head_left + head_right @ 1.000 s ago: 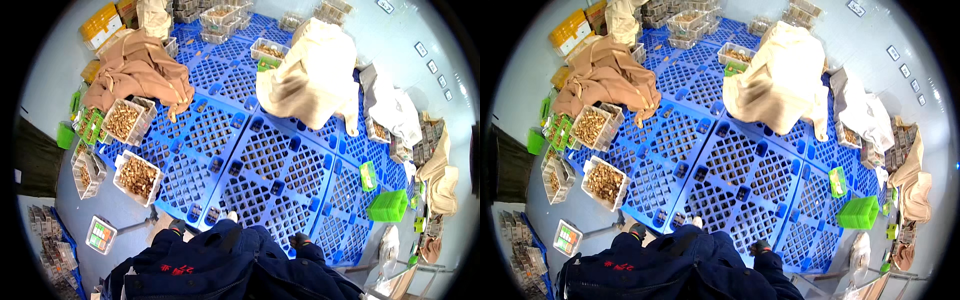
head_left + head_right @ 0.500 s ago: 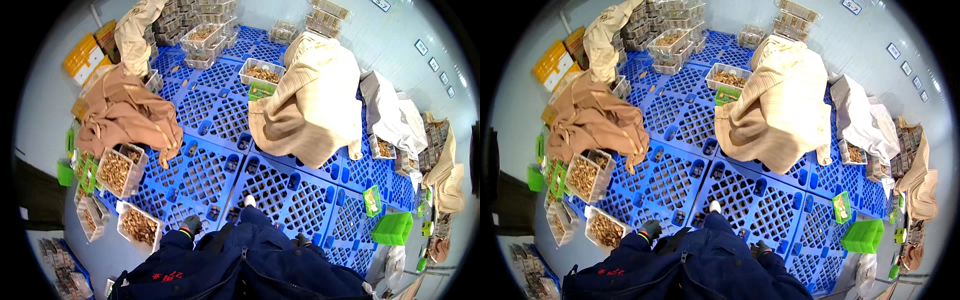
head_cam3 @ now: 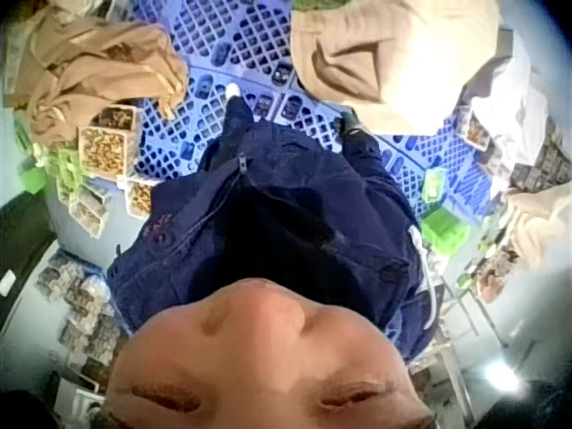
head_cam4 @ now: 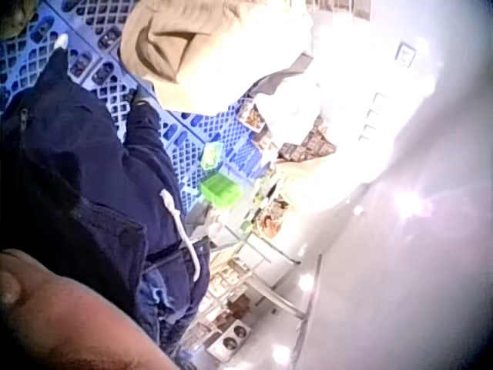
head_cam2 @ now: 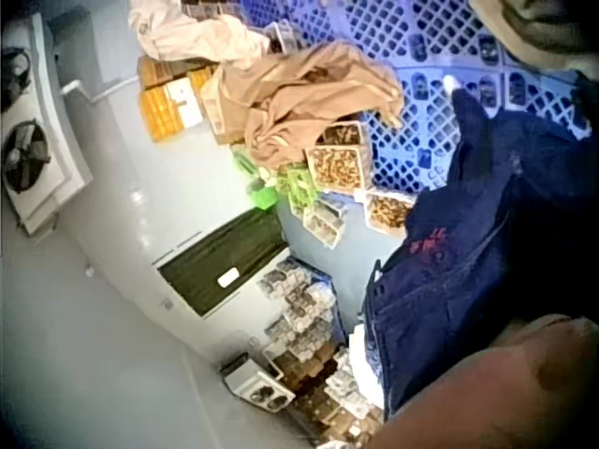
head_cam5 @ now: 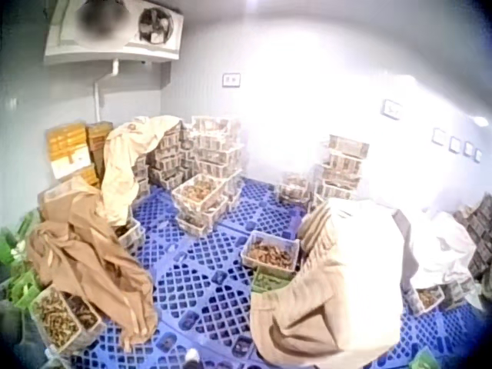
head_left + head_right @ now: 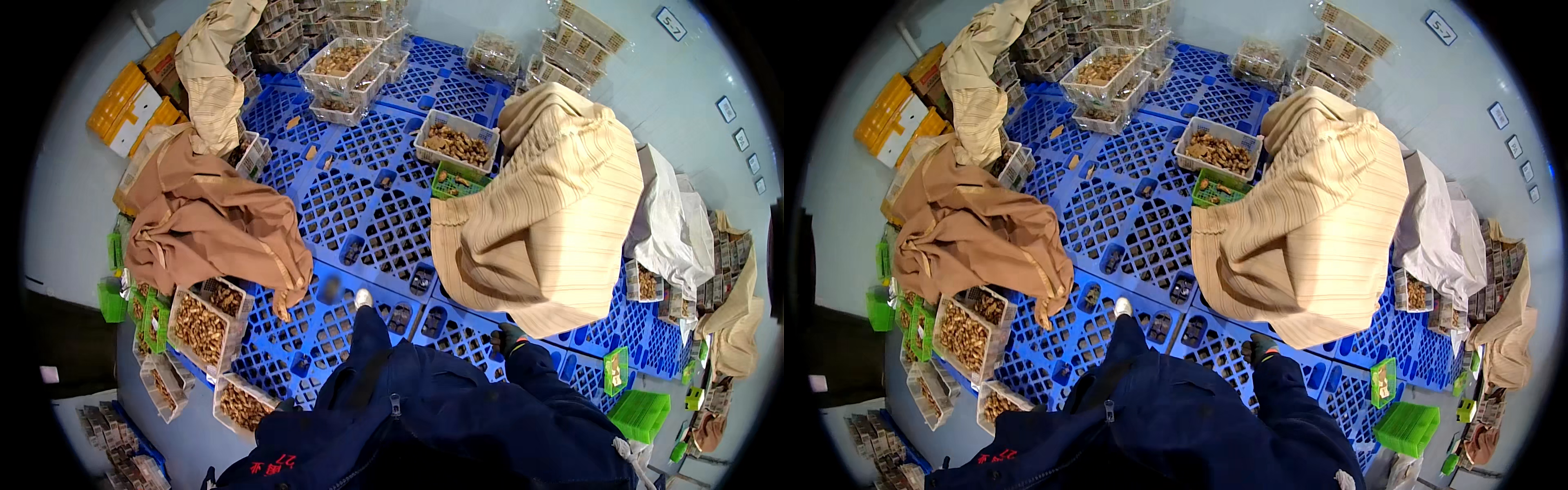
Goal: The person carries a white plastic basket filled with ginger roots through a warehouse, inspects several roots by hand, and then places the basket onto a stack of similar baskets.
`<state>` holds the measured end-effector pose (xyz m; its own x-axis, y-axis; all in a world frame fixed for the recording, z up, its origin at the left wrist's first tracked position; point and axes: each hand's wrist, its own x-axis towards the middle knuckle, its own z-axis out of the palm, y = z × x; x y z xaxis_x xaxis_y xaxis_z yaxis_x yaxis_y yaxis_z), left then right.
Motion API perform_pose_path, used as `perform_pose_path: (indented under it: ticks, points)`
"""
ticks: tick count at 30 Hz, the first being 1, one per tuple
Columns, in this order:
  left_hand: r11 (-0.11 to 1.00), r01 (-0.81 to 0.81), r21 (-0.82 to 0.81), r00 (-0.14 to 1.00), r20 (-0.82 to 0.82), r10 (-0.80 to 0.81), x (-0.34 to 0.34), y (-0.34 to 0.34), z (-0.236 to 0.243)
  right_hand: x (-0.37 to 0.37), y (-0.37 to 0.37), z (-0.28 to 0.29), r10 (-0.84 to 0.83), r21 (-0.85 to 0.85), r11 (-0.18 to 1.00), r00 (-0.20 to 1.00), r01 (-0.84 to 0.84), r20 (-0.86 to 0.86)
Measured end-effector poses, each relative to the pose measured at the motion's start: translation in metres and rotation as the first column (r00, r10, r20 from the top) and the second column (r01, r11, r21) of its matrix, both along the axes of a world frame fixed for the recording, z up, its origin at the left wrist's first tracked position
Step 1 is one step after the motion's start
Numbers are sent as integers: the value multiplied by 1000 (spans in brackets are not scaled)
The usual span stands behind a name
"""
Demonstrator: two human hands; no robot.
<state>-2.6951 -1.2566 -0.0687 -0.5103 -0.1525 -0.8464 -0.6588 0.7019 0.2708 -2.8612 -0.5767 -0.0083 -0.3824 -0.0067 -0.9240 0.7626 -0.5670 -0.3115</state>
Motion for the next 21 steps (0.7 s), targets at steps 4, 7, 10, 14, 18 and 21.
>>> perform_pose_path:
  ticks: [4, 7, 10, 14, 18, 21]
  points:
    - [857, 446, -259, 862, -132, -489, -136, -31, 22, -75, -58, 13, 30, 72, 997, 996, -35, 81]
    - [789, 411, -456, 662, -446, -603, -304, -23, 42, -132, -78, 34, 65, -96, 994, 982, -49, 176]
    - [682, -415, 602, 709, -256, 657, -476, -6, 61, -188, -87, 33, -33, -125, 991, 999, 38, 41]
    - [578, -309, 755, 691, -239, 682, -656, 95, 140, -249, -78, 21, -154, -79, 983, 976, 168, 156]
    - [716, -120, 688, 793, -367, 486, -761, 155, 159, -345, -87, 12, -297, 194, 947, 925, 254, 237]
    - [463, -188, 866, 871, -71, 486, -809, 126, 110, -441, -67, 10, -176, 120, 980, 970, 157, 166]
